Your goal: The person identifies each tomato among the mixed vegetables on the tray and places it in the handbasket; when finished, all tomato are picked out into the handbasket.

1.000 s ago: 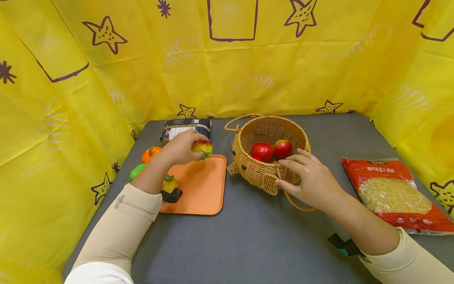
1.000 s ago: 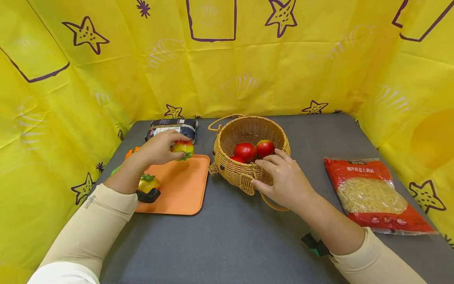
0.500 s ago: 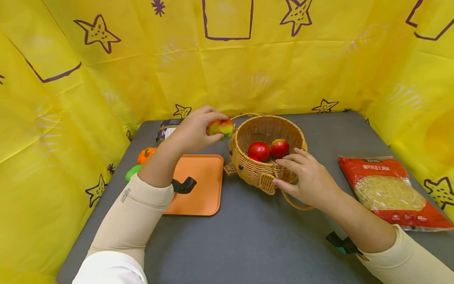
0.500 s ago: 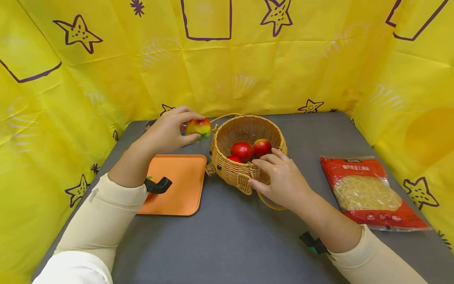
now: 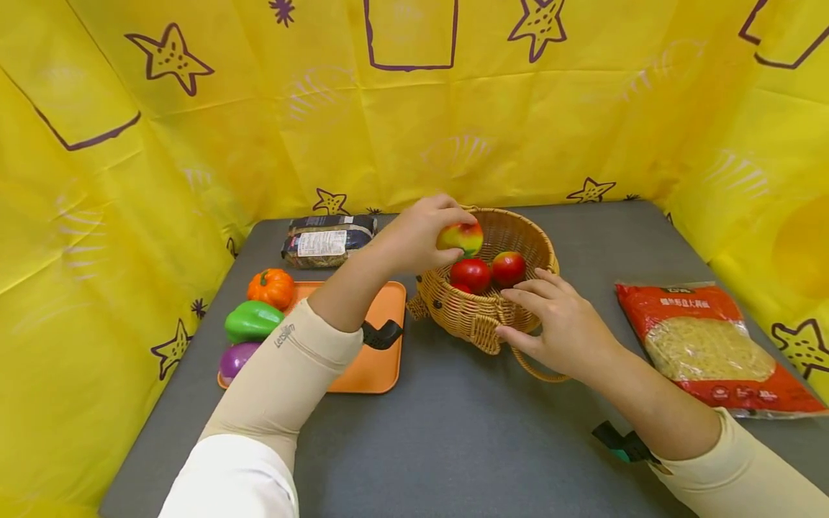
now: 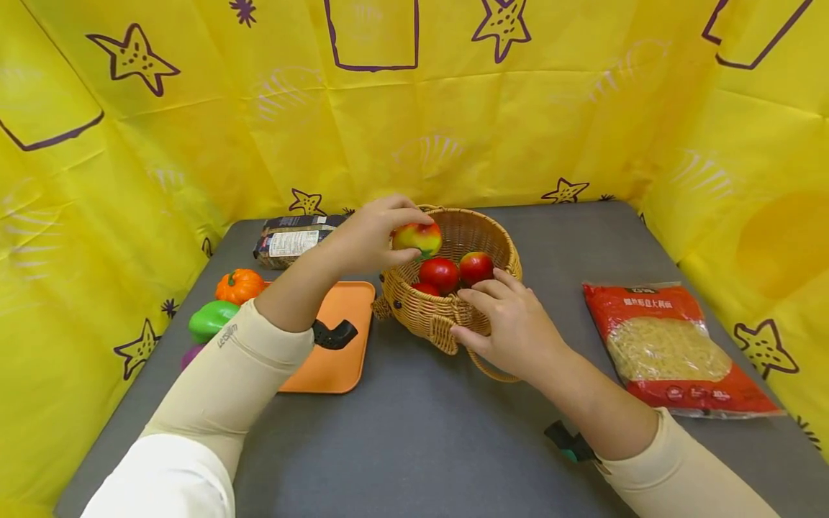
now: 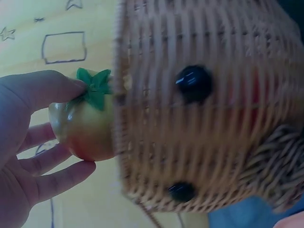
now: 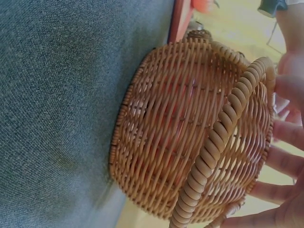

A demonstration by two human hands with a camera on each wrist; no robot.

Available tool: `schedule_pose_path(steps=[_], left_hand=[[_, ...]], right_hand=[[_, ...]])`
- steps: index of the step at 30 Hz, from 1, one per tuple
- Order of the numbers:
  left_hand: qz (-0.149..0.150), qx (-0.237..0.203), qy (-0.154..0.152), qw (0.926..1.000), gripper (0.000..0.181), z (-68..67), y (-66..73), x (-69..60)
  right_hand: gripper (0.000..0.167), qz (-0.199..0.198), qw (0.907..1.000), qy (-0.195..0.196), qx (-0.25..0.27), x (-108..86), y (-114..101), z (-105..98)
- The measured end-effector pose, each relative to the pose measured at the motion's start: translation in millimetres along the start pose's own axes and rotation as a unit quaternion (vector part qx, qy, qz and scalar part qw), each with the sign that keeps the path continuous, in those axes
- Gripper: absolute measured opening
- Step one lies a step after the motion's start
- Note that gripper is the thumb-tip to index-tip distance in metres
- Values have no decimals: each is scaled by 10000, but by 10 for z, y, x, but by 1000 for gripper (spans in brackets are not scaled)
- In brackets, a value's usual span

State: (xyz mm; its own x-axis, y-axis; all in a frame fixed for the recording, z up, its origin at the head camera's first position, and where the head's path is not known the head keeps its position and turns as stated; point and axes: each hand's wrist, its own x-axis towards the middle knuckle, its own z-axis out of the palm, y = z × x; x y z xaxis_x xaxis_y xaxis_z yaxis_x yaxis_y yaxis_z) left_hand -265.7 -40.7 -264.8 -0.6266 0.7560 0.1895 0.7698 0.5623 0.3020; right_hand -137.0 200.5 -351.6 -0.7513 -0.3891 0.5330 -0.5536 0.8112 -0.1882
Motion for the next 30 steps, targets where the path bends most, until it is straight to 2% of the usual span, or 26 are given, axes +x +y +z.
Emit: schedule_pose_path(steps=[7,14,18,22,30], left_hand=[[36,237,-219,9995,45,190,7,69],[-22,336,-338,9989,49,207,31,22],[-110,389,-248,9989,50,141,63,-72],[-295,333,-259,9987,51,58,38,-201],[-795,308,-297,9959,53,-95,-162,-556]], right_hand=[[51,-105,9999,68,34,8,-13,18],[51,-158,9998,120,23,8,-9,26],[51,-167,9998,135,27,9,-6,31],[50,-145,9998,137,29,5,-4,35],[51,-23,10000,67,-1,-3,-3,9]])
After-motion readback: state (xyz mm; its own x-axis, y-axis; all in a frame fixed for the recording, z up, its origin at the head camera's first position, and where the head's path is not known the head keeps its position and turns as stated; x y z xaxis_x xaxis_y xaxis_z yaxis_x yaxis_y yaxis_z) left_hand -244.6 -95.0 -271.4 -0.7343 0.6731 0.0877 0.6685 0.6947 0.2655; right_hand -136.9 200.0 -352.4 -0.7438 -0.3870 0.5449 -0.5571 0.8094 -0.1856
